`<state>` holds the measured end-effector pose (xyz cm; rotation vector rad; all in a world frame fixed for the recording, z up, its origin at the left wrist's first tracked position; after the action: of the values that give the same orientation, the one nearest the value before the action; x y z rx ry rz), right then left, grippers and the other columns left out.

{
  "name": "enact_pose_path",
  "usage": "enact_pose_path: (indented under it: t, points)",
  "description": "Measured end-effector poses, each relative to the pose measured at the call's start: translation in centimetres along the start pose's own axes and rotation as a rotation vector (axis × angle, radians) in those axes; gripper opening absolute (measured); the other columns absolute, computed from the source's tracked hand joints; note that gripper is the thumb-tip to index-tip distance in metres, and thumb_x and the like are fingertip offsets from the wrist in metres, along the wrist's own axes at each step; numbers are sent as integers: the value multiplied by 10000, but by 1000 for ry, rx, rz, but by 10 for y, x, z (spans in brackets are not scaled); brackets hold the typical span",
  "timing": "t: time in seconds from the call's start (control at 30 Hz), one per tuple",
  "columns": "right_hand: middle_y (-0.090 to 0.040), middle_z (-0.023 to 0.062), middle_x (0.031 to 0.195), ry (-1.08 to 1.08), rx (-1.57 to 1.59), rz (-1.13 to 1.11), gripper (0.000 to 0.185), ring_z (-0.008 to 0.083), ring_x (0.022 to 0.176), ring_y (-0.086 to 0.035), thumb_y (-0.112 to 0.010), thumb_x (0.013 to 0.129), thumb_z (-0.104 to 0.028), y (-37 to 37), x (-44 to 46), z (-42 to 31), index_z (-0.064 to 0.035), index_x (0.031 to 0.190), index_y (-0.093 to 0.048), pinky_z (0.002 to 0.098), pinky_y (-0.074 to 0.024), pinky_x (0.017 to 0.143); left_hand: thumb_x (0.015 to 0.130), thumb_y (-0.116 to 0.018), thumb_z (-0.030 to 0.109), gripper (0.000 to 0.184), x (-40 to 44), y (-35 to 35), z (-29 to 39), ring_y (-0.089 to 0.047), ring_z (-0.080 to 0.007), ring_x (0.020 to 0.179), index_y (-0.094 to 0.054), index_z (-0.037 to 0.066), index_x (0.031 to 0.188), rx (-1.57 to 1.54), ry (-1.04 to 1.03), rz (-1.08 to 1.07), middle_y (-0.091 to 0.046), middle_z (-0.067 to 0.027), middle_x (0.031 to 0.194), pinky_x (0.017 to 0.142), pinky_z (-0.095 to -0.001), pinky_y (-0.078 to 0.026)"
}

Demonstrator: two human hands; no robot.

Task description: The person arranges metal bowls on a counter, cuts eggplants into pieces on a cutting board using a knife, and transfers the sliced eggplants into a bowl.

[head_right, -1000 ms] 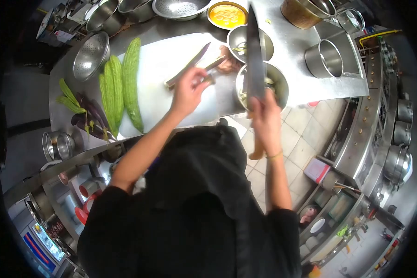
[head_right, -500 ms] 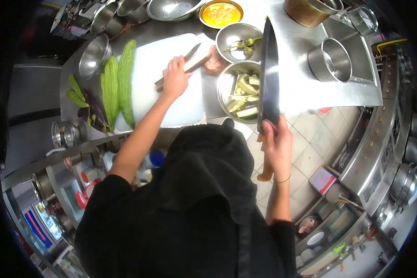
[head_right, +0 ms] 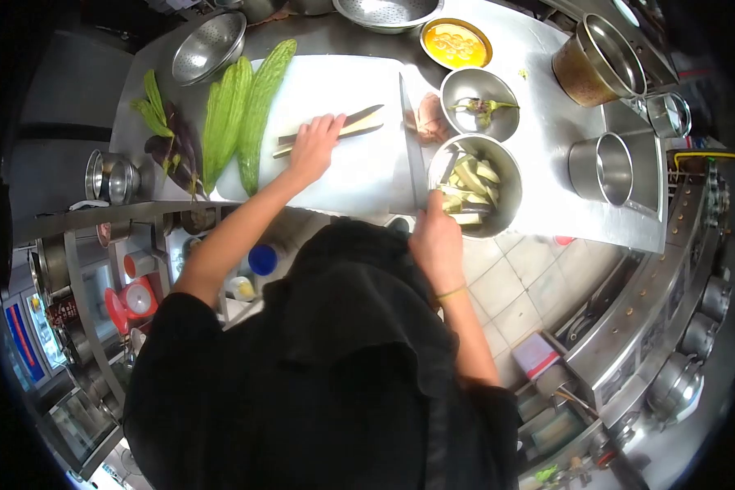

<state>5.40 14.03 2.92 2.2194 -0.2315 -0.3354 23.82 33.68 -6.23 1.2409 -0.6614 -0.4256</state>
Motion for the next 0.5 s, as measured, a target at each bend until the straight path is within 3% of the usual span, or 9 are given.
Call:
enact_pose_path:
  t: [0.1, 0.17, 0.4, 0.5]
  points:
    - [-601, 299, 671, 43, -75, 45, 298, 490, 668, -611, -539, 831, -4, -25, 20, -8, 26, 1104, -422, 571, -468, 606, 863, -607, 91, 488, -2, 3, -2, -511, -251, 1072, -506, 71, 1340, -27, -3, 28, -540, -81, 1122, 819, -394, -380]
    - [-601, 289, 665, -75, -133, 40, 345, 484, 659, -613, -527, 801, 10, -38, 31, -6, 32, 1125, -410, 565, -477, 614, 859, -611, 89, 493, -2, 4, -3, -510, -253, 1072, -509, 76, 1342, -59, 8, 27, -540, -81, 1125, 822, -395, -380]
    - [-607, 289, 673, -148, -101, 168, 488, 489, 684, -618, -502, 794, -8, -71, 34, 7, 51, 1263, -377, 562, -491, 656, 840, -631, 77, 515, -6, 4, -15, -504, -260, 1090, -526, 84, 1344, -113, -28, 29, -541, -92, 1145, 849, -409, -380]
    - [-631, 282, 728, -213, -156, 143, 480, 478, 706, -632, -477, 833, -65, -74, 37, 10, -20, 1304, -398, 560, -497, 662, 839, -631, 72, 522, -6, 6, -20, -502, -264, 1110, -523, 78, 1350, -124, -51, 10, -541, -101, 1169, 857, -414, -379]
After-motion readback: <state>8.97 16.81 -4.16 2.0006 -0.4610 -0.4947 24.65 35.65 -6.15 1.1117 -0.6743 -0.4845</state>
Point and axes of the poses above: each hand's wrist, its own x-axis towards the middle knuckle, its own y-axis out of the back of the hand, z = x × y, the point moved 5 cm from there along x, towards the middle knuckle
